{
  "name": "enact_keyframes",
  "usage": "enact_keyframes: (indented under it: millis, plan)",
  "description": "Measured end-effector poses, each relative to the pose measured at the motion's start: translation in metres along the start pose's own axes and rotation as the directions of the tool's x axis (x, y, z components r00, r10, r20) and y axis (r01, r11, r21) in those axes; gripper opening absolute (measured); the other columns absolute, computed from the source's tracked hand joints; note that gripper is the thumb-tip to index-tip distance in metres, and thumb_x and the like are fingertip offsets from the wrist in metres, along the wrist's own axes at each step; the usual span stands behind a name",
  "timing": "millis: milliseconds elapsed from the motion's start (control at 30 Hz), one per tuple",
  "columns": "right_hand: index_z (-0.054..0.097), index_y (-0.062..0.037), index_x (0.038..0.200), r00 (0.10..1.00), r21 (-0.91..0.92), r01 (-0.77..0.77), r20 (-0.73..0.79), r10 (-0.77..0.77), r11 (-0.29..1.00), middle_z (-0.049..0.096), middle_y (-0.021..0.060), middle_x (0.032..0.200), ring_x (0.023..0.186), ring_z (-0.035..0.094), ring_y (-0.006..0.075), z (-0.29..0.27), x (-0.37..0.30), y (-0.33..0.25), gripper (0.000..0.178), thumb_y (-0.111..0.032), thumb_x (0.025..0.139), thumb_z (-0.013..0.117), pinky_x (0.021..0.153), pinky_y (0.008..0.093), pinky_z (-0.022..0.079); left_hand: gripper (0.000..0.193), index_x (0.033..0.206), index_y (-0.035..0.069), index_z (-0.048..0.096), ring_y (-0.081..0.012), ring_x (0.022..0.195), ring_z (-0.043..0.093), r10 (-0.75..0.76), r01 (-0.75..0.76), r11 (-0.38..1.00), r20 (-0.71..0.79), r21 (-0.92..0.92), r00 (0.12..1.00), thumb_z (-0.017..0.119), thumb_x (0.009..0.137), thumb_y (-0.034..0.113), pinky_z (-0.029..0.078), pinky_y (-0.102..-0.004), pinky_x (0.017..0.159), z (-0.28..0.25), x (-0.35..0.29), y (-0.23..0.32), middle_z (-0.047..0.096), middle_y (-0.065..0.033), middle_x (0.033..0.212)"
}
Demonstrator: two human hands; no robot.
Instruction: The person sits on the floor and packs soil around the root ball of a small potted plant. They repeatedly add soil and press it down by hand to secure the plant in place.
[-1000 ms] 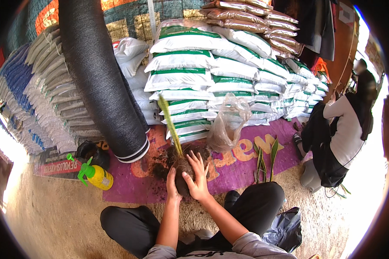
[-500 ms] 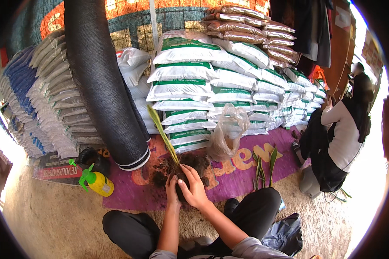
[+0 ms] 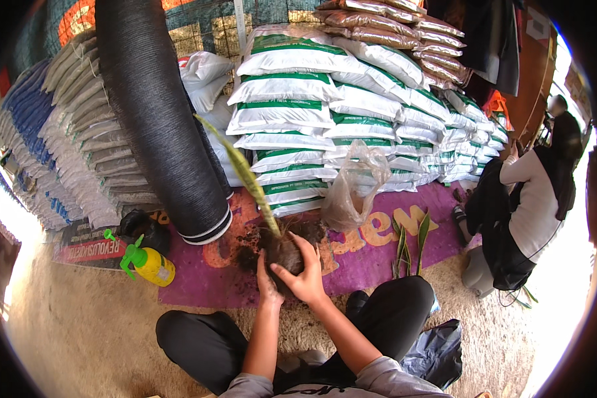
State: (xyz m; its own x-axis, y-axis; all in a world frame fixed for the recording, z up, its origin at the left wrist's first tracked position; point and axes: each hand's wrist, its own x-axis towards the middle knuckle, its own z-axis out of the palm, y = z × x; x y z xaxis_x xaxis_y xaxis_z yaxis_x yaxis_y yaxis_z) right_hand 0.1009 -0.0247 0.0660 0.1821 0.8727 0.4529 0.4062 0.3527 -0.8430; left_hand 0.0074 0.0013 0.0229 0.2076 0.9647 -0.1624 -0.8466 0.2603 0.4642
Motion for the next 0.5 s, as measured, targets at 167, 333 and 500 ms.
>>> enact_keyframes:
  millis: [167, 333, 500]
  plan:
    - [0.048, -0.0006, 0.124, 0.967, -0.164, 0.251, 0.073, -0.242, 0.954, 0.050, 0.0179, 0.124, 0.118, 0.044, 0.0355, 0.004, -0.001, -0.006, 0.061, -0.024, 0.072, 0.069, 0.101, 0.0487, 0.027, 0.049, 0.119, 0.005, 0.051, -0.0241, 0.105, 0.055, 0.006, 0.005, 0.987, 0.070, -0.158, 0.998, 0.039, 0.092, 0.044, 0.045, -0.0390, 0.091, -0.021, 0.005, -0.002, 0.056, -0.0103, 0.115]
    - [0.053, 0.0014, 0.119, 0.977, -0.210, 0.207, 0.087, -0.192, 0.956, 0.051, 0.0194, 0.122, 0.116, 0.047, 0.0332, 0.008, 0.003, 0.004, 0.054, -0.025, 0.074, 0.068, 0.102, 0.0445, 0.031, 0.049, 0.120, 0.007, 0.050, -0.0236, 0.107, 0.054, -0.017, 0.017, 1.000, 0.030, 0.015, 0.999, 0.041, 0.092, 0.046, 0.042, -0.0382, 0.094, -0.012, 0.004, 0.006, 0.055, -0.0104, 0.116]
    - [0.046, 0.0034, 0.124, 0.999, 0.154, -0.052, 0.000, 0.052, 0.987, 0.055, 0.0183, 0.120, 0.114, 0.051, 0.0276, 0.008, 0.009, 0.000, 0.061, -0.021, 0.075, 0.073, 0.098, 0.0382, 0.038, 0.049, 0.125, 0.002, 0.047, -0.0228, 0.116, 0.048, 0.244, -0.205, 0.890, -0.046, 0.408, 0.969, 0.031, 0.097, 0.039, 0.038, -0.0363, 0.098, 0.002, 0.004, 0.009, 0.049, -0.0124, 0.126]
